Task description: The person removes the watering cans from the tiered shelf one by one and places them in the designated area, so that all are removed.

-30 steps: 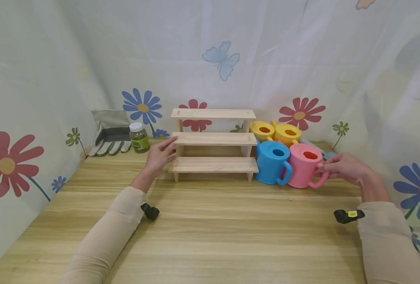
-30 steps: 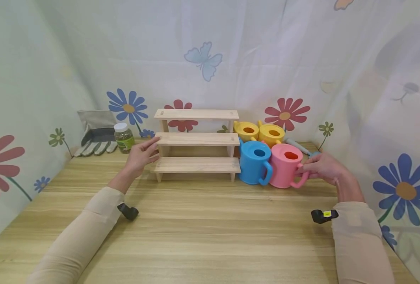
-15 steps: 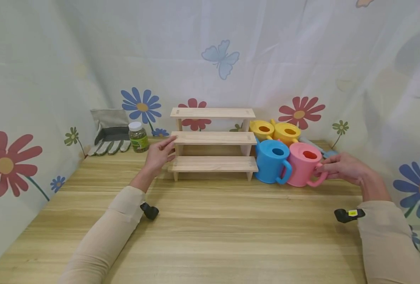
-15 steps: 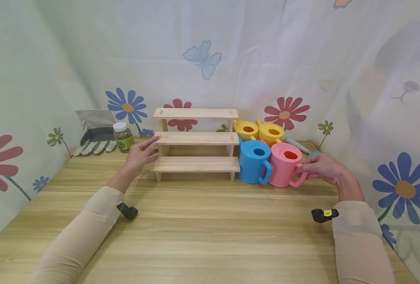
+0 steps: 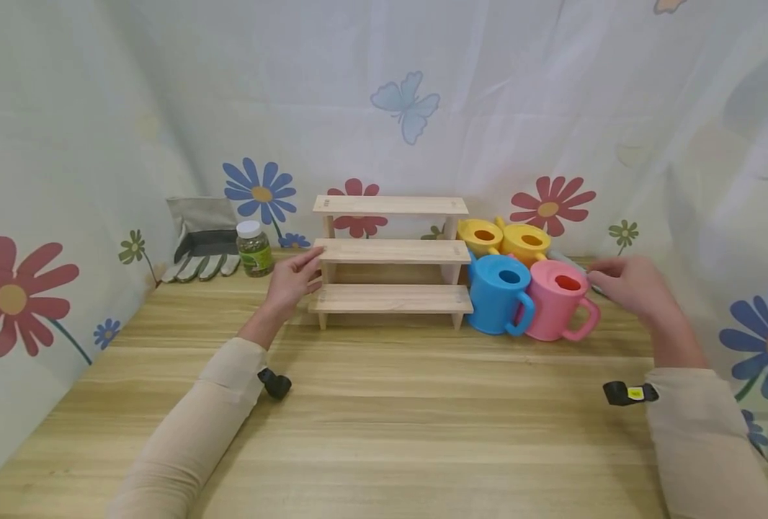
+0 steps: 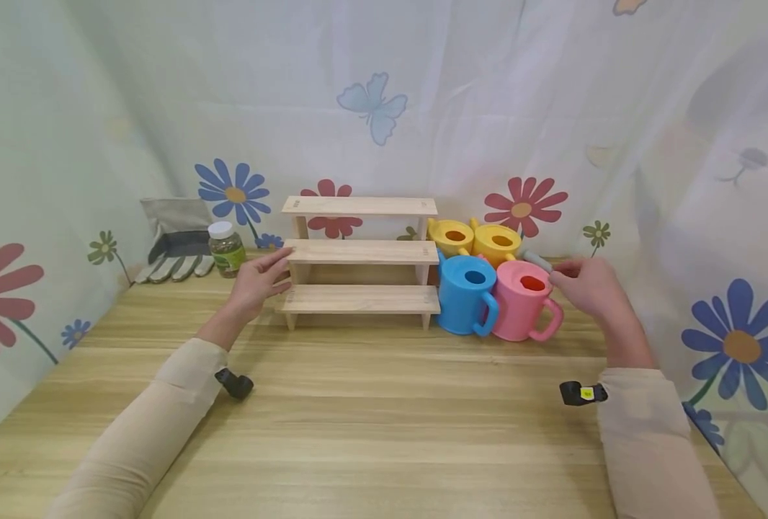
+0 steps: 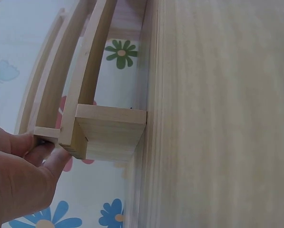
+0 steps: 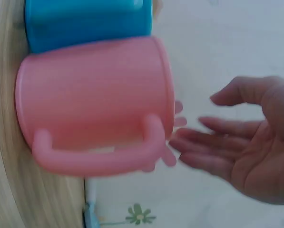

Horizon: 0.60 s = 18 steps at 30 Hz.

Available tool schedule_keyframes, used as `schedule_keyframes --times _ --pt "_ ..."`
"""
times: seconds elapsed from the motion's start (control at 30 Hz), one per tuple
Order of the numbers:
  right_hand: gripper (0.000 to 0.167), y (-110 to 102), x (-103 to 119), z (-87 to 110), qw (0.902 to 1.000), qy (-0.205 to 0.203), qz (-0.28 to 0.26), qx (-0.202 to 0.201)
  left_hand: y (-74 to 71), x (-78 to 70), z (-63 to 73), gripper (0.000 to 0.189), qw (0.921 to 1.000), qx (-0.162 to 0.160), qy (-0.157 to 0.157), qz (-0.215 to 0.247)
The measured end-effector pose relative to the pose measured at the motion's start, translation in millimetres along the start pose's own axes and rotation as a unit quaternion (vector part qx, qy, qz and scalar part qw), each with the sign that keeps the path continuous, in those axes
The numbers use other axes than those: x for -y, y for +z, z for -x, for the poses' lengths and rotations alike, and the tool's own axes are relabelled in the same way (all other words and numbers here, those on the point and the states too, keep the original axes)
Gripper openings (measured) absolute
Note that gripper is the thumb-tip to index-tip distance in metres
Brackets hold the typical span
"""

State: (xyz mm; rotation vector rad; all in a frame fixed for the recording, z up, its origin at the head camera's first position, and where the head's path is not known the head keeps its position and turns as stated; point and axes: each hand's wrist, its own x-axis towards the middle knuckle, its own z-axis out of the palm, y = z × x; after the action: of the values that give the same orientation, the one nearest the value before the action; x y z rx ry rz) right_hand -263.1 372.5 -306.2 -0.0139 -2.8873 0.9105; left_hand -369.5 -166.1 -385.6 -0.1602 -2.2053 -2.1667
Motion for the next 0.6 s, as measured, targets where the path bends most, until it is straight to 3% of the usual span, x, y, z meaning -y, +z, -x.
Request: schedule_keyframes --times 0.07,0.23,0.37,0.47,0.6 --pt "0.052 9 12 0.3 0.9988 -0.044 -0.012 -0.017 -0.4 -0.6 0.2 0.041 1.0000 0.002 -0.001 0.000" --pt "0.054 42 33 -3.5 0.9853 -0.161 -0.031 -0.047 -1.5 -0.4 0.5 0.042 1.0000 0.007 -0.001 -0.005" --pt "0.059 65 43 -11.4 0.9748 -0.218 0.008 -0.046 1.2 -0.5 1.2 0.042 0.9960 -0.001 0.038 -0.082" --pt "0.067 74 52 -17.5 0.9740 -0.223 0.039 -0.014 4.9 -3.5 2.0 0.047 0.9783 -0.011 0.075 -0.193" --pt "0.079 80 70 -23.7 0.9781 -0.184 0.095 0.022 8.7 -10.9 4.7 0.059 0.9346 -0.005 0.104 -0.340"
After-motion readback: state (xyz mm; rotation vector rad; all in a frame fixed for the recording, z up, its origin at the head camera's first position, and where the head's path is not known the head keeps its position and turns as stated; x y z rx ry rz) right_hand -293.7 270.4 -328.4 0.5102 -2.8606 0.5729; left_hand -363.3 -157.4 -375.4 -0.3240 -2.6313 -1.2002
